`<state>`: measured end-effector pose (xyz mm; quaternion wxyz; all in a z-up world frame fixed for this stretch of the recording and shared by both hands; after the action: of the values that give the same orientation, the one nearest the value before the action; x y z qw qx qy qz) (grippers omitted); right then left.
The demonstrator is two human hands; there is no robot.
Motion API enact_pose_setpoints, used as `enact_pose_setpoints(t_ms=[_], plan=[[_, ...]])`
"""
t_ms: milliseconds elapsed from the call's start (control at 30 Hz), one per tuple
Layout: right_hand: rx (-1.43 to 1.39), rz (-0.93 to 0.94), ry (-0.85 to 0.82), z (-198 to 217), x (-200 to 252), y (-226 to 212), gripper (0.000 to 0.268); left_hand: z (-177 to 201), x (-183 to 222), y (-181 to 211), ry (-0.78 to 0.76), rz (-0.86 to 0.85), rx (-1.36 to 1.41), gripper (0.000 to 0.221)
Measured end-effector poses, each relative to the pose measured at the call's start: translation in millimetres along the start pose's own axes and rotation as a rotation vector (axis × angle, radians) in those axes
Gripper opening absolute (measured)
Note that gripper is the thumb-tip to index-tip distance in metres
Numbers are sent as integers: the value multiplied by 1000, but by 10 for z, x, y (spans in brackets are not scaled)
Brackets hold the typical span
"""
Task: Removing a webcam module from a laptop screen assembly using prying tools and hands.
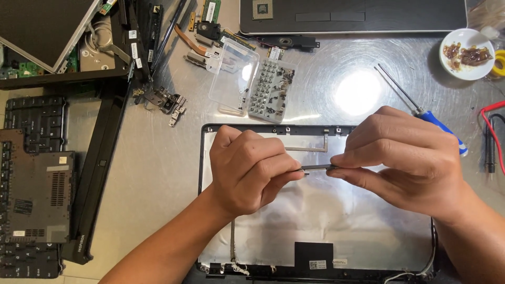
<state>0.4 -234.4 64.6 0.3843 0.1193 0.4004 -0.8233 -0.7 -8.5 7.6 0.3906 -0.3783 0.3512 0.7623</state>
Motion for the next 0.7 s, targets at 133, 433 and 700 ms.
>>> enact_pose_setpoints(t_ms=[133,433,700], plan=[[42,4,59,11,2,-11,27,15,-20,6,-7,31,14,21],[156,-104,-131,162,67,102,22,-33,-35,-31,-178,198,-33,26],[207,-213,-302,231,277,123,24,-123,2,82,-333,305,103,12]])
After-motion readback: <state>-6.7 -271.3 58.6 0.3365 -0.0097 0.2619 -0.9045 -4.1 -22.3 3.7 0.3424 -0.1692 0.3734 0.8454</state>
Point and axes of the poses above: each hand's wrist, its own x-axis away from the middle knuckle, its own z-axis out of the back of the hand, y = z × x, the point moved 1 cm from there along -x, towards the middle knuckle, and after that the axes turned 2 degrees about -z, right-handed, at the moved point
